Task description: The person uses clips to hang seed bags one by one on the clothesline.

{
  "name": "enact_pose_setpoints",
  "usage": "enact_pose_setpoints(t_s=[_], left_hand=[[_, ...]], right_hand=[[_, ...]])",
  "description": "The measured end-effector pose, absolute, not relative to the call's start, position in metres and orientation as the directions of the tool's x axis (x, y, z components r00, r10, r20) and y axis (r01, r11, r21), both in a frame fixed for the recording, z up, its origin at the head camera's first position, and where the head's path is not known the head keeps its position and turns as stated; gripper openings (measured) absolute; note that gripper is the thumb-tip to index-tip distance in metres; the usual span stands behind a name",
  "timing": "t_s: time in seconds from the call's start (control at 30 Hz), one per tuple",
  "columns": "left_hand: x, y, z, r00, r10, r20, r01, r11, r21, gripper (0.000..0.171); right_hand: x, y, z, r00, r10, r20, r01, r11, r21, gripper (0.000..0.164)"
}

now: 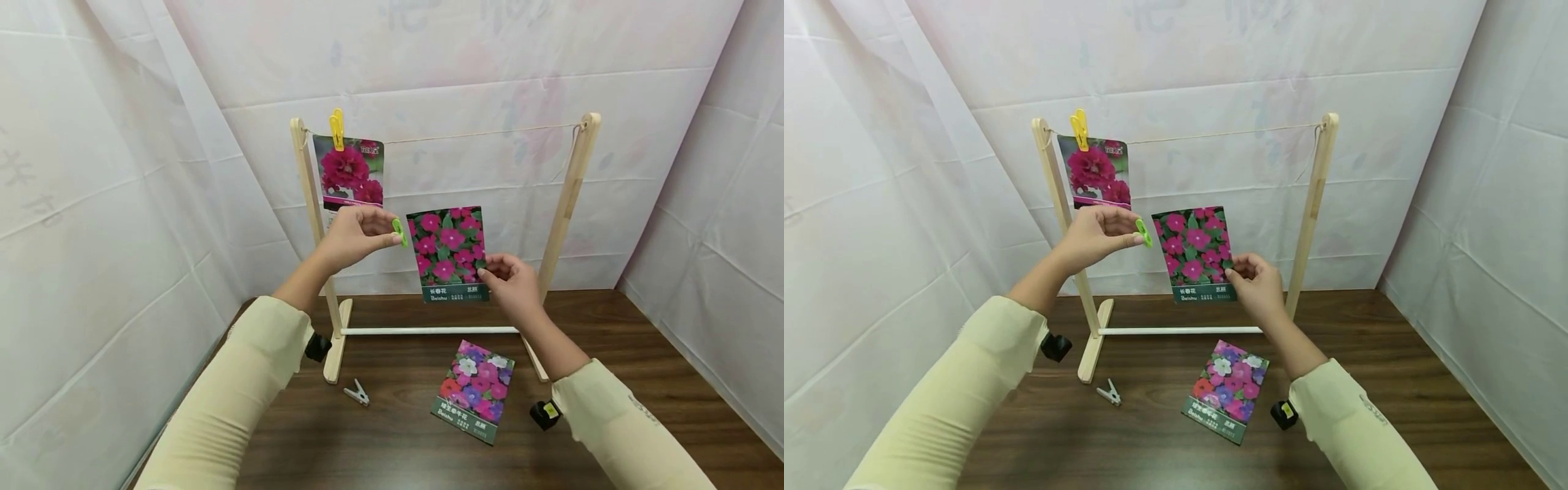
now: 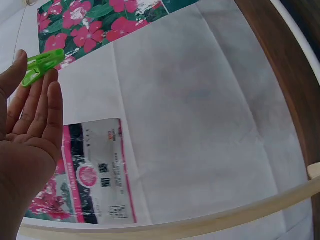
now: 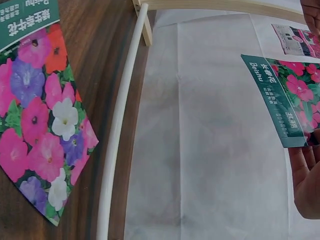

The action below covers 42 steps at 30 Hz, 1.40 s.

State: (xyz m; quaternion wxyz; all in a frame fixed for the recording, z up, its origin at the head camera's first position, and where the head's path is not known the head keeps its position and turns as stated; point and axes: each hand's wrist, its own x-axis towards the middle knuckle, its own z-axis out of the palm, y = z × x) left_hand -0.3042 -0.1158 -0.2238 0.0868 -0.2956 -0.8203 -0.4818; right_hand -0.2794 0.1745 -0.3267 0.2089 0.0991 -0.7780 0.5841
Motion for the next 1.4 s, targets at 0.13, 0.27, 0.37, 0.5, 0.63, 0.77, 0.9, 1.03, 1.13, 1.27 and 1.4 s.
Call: enact_pose_setpoints(t_s=[0.13,0.27,0.37,0.5,0.63,0.77,0.9,1.03,1.13,1.27,1.4], left_hand=[[-0.305,-0.113,-0.212,-0.802,0.404,0.441,0.583,0.365,0.726,0.029],[-0.307,-0.109,-0.202,-0.792,0.410,0.451,0.594,0.353,0.723,0.030],[-0.309,-0.106,-0.198,-0.787,0.419,0.452,0.599,0.344,0.723,0.029],[-0.312,-0.101,-0.191,-0.784,0.430,0.449,0.606,0.372,0.703,0.030],[-0.313,-0.096,-0.183,-0.774,0.446,0.450,0.622,0.402,0.671,0.031],[-0.314,-0.090,-0.173,-0.762,0.460,0.457,0.638,0.409,0.652,0.030],[-0.316,-0.085,-0.165,-0.756,0.463,0.462,0.649,0.441,0.620,0.030],[-0.317,-0.082,-0.155,-0.762,0.460,0.455,0.645,0.480,0.594,0.030],[-0.316,-0.080,-0.145,-0.765,0.450,0.461,0.643,0.513,0.569,0.030],[-0.316,-0.078,-0.131,-0.768,0.425,0.479,0.640,0.539,0.548,0.031],[-0.316,-0.078,-0.119,-0.779,0.402,0.481,0.626,0.538,0.564,0.033]], right_hand=[[-0.284,0.173,-0.322,-0.882,0.090,0.463,-0.420,0.295,-0.858,0.019],[-0.287,0.173,-0.316,-0.869,0.095,0.486,-0.443,0.290,-0.849,0.019],[-0.291,0.172,-0.313,-0.857,0.104,0.505,-0.459,0.296,-0.838,0.018],[-0.296,0.171,-0.311,-0.840,0.115,0.530,-0.477,0.307,-0.824,0.017],[-0.303,0.167,-0.312,-0.830,0.135,0.541,-0.489,0.292,-0.822,0.017],[-0.304,0.161,-0.308,-0.831,0.153,0.535,-0.487,0.264,-0.833,0.018],[-0.305,0.157,-0.304,-0.836,0.159,0.525,-0.481,0.244,-0.842,0.019],[-0.315,0.159,-0.308,-0.834,0.162,0.528,-0.487,0.235,-0.841,0.017],[-0.316,0.158,-0.306,-0.833,0.165,0.528,-0.486,0.238,-0.841,0.018],[-0.317,0.157,-0.303,-0.834,0.181,0.521,-0.481,0.221,-0.848,0.019],[-0.318,0.153,-0.298,-0.838,0.184,0.514,-0.476,0.214,-0.853,0.020]])
